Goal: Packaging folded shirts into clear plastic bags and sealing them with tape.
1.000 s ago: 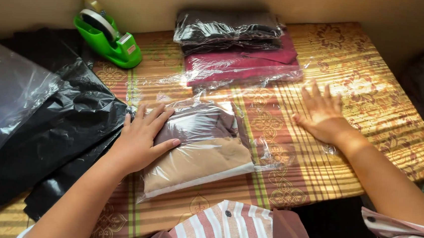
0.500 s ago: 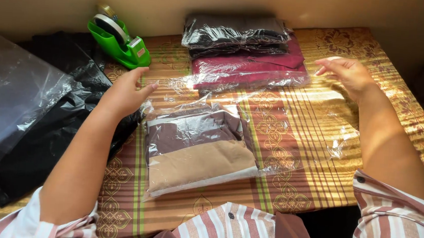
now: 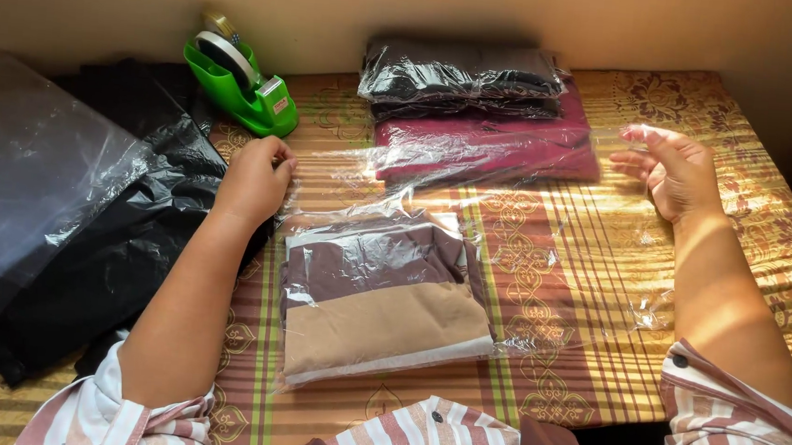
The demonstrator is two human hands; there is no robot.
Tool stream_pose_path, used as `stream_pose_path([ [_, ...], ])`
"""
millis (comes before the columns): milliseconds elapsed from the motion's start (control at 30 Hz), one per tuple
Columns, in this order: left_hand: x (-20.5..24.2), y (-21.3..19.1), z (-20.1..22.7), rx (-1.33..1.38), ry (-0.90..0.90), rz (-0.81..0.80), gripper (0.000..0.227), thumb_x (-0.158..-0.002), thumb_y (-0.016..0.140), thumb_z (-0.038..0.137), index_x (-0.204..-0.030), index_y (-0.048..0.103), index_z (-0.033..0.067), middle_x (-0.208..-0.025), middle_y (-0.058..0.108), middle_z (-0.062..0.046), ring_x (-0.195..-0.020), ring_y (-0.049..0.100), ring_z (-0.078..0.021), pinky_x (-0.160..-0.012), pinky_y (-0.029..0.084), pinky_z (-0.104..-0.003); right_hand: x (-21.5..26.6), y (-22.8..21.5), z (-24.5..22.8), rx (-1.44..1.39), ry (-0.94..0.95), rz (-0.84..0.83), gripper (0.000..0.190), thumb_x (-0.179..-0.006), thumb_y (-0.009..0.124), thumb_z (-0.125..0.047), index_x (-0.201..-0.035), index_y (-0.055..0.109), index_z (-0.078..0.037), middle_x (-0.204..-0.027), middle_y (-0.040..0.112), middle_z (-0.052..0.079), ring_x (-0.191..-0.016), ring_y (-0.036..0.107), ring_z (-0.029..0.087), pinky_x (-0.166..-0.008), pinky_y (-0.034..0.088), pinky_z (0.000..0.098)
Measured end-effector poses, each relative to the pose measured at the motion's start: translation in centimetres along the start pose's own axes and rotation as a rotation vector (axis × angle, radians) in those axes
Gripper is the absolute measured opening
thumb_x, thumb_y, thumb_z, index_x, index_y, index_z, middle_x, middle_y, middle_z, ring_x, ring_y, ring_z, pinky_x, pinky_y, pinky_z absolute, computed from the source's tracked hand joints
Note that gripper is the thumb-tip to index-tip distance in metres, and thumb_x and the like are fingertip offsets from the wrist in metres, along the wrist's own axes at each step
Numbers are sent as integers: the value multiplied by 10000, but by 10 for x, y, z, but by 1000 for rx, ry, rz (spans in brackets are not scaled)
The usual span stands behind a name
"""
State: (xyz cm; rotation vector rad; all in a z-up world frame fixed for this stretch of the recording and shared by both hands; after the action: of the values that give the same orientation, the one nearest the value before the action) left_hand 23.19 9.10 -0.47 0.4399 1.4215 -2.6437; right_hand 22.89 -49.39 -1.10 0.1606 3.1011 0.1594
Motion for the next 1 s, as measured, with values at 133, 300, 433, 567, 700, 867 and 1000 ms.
stream_pose_path([
  [133, 3, -12, 8, 98, -190, -71, 86, -993, 623, 159, -1002, 664, 84, -856, 717, -56, -724, 655, -215, -687, 507, -371, -9, -7, 12, 3, 32, -53, 542, -968, 716, -195, -1412, 488, 14, -1210, 673, 135, -856, 750, 160, -675, 658, 240],
  [300, 2, -13, 2, 146, -212, -55, 148, -989, 642, 219, -1066, 668, 96, -839, 689, -33, -728, 632, -178, -669, 496, -329, -12, -25, 24, 99, 111, 90, 305, -945, 721, -93, -1217, 582, -86, -1073, 702, 54, -832, 736, 118, -678, 618, 165],
  [433, -5, -9, -17, 220, -254, -153, 376, -912, 760, 209, -1238, 637, 67, -767, 635, -20, -636, 588, -143, -612, 479, -292, -14, -21, 24, 79, 91, 59, 383, -962, 701, -77, -1293, 510, -51, -1093, 656, 97, -859, 724, 142, -727, 646, 190],
  [567, -7, -18, -11, 499, -293, -208, 352, -916, 716, 79, -1255, 648, 11, -862, 693, -57, -708, 647, -127, -585, 512, -244, -26, -19, 25, 79, 93, -85, 498, -1032, 599, -184, -1487, 440, -62, -1304, 609, 138, -1033, 671, 206, -798, 588, 261],
  [700, -4, -27, -8, 592, -366, -265, 402, -877, 787, 131, -1234, 653, 5, -905, 725, -59, -827, 726, -122, -652, 586, -243, -18, 2, 6, 149, 135, 40, 348, -1002, 647, -126, -1343, 598, -74, -1137, 705, 61, -846, 686, 68, -663, 607, 130],
  [867, -1, -35, -15, 686, -362, -356, 415, -828, 761, 6, -1226, 662, -57, -980, 748, -157, -848, 721, -193, -703, 592, -269, -24, -16, 17, 199, 151, 58, 262, -987, 689, -135, -1245, 658, -102, -1078, 705, 30, -818, 688, 71, -713, 597, 139],
  [1000, 2, -39, -14, 712, -378, -372, 285, -884, 750, 63, -1138, 706, -58, -975, 769, -136, -822, 727, -187, -713, 596, -265, -26, -27, 21, 238, 119, 60, 196, -1001, 680, -116, -1197, 682, -112, -1071, 708, 21, -864, 664, 75, -688, 569, 173],
])
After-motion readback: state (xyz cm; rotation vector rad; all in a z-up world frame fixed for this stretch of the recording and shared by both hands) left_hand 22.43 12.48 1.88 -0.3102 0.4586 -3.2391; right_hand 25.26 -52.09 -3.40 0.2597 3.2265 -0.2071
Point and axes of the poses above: each hand's wrist, its own x-axis away from the middle knuckle, its own y-axis out of the palm, z = x × y, the point moved 5 cm from there along -x, towards the middle knuckle
